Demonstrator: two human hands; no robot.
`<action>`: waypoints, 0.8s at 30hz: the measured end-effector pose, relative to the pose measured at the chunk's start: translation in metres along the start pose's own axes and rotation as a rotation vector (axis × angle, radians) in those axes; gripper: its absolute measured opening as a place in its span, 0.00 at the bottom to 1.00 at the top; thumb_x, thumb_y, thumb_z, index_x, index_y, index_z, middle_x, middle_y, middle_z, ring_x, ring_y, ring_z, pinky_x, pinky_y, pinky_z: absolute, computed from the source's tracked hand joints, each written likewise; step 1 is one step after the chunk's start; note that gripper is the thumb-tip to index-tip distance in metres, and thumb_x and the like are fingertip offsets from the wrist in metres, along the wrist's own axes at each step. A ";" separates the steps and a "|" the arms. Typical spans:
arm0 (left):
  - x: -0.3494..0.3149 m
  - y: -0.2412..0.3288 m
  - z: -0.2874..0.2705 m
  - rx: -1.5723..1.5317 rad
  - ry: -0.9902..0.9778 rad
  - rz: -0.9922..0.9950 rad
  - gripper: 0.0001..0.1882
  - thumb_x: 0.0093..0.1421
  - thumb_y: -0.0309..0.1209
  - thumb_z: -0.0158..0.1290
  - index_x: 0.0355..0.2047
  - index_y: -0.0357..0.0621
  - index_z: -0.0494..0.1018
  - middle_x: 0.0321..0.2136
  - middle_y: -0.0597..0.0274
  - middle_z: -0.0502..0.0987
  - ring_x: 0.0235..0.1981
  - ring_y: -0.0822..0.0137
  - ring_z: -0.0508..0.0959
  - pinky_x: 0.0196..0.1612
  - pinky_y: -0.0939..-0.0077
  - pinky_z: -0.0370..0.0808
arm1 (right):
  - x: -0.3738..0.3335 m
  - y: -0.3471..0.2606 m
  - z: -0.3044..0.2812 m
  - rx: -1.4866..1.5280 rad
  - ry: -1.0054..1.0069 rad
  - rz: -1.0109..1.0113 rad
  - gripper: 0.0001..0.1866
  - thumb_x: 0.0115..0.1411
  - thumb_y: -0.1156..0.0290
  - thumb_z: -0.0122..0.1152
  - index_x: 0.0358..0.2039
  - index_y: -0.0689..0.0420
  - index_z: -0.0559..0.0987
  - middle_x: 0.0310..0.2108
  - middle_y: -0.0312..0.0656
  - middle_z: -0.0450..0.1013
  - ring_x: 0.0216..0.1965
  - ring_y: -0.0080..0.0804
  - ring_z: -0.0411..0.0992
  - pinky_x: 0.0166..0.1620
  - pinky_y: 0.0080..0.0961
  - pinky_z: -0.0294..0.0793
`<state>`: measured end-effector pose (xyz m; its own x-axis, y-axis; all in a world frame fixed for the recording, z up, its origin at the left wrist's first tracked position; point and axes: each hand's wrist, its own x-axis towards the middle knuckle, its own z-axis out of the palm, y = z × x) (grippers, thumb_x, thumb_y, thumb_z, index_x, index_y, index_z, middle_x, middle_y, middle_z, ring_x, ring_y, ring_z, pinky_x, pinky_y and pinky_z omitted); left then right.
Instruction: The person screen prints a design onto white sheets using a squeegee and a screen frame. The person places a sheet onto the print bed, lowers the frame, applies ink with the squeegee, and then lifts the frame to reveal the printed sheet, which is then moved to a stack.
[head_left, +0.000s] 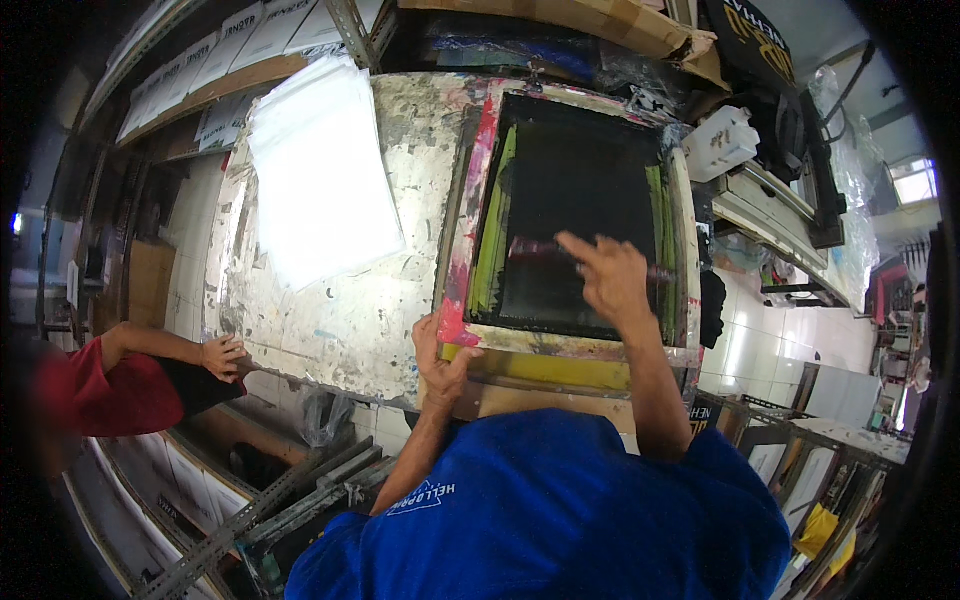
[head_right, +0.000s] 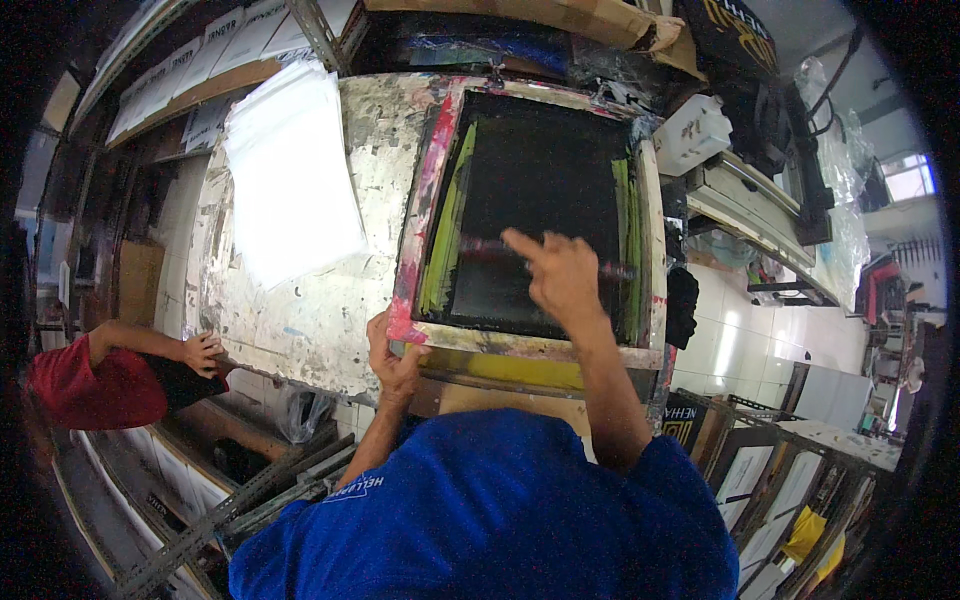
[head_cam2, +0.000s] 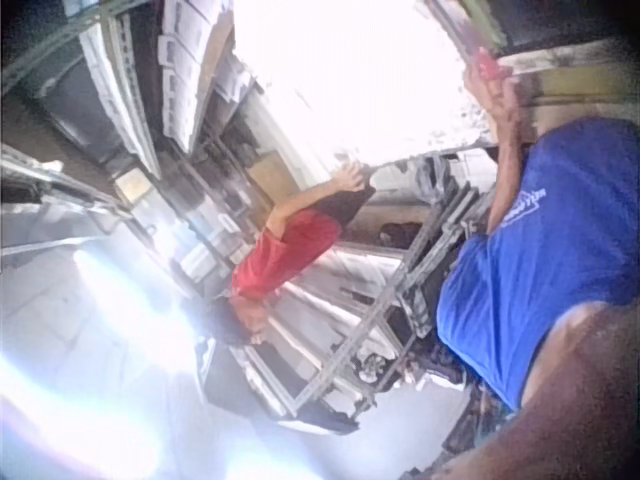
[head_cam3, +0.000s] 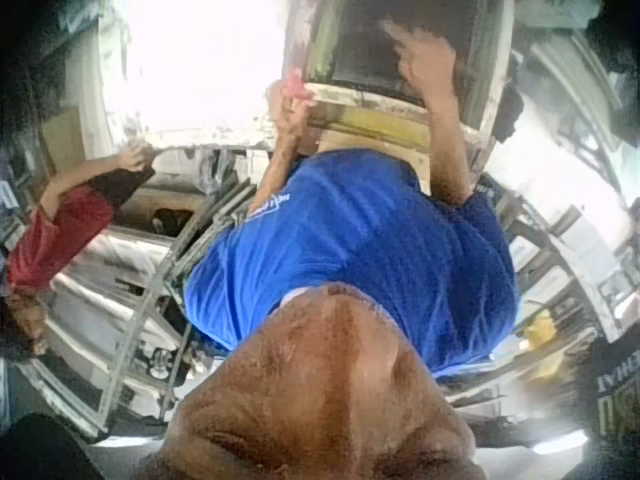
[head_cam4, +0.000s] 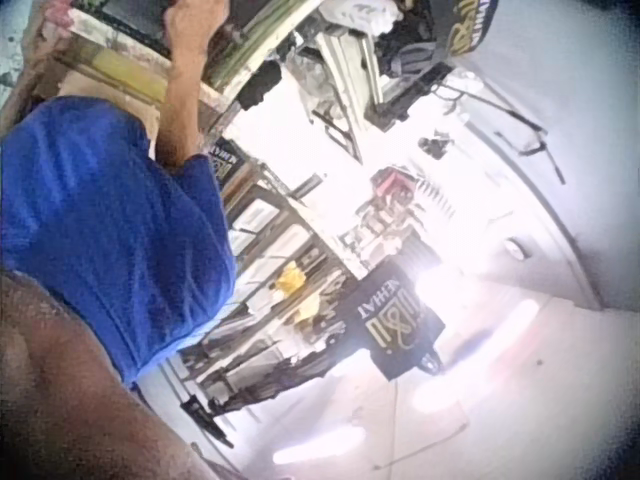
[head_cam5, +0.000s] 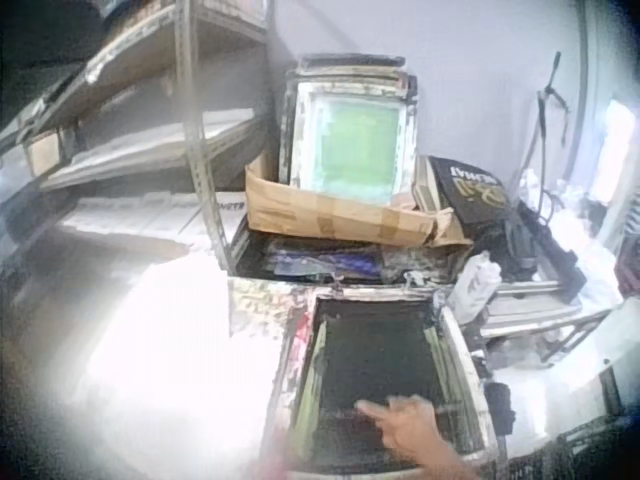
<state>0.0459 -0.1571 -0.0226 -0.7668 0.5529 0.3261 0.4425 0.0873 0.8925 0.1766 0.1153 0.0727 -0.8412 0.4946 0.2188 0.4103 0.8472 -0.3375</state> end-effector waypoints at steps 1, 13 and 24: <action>0.003 0.004 0.000 -0.019 0.023 0.013 0.43 0.42 0.37 0.73 0.59 0.33 0.72 0.48 0.52 0.77 0.52 0.52 0.71 0.59 0.60 0.67 | -0.012 -0.014 -0.013 0.017 0.013 -0.022 0.30 0.52 0.75 0.63 0.57 0.35 0.79 0.40 0.56 0.78 0.40 0.53 0.77 0.43 0.45 0.74; 0.136 0.112 0.037 -0.547 0.407 0.236 0.36 0.66 0.38 0.61 0.66 0.29 0.59 0.61 0.49 0.69 0.58 0.61 0.73 0.62 0.66 0.70 | 0.032 -0.065 -0.162 -0.199 0.330 -0.194 0.40 0.30 0.57 0.76 0.51 0.45 0.85 0.33 0.47 0.74 0.32 0.43 0.72 0.36 0.37 0.71; 0.273 -0.092 0.174 0.079 -0.101 0.076 0.20 0.61 0.35 0.62 0.52 0.41 0.79 0.42 0.53 0.81 0.44 0.52 0.78 0.47 0.61 0.74 | 0.158 -0.051 -0.253 0.208 0.338 -0.325 0.20 0.47 0.65 0.70 0.40 0.61 0.87 0.29 0.50 0.83 0.26 0.37 0.80 0.35 0.27 0.78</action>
<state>-0.1233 0.1296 -0.0693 -0.6810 0.6404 0.3551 0.5355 0.1047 0.8381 0.1122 0.1990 0.3564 -0.7385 0.2763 0.6151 0.0388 0.9281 -0.3704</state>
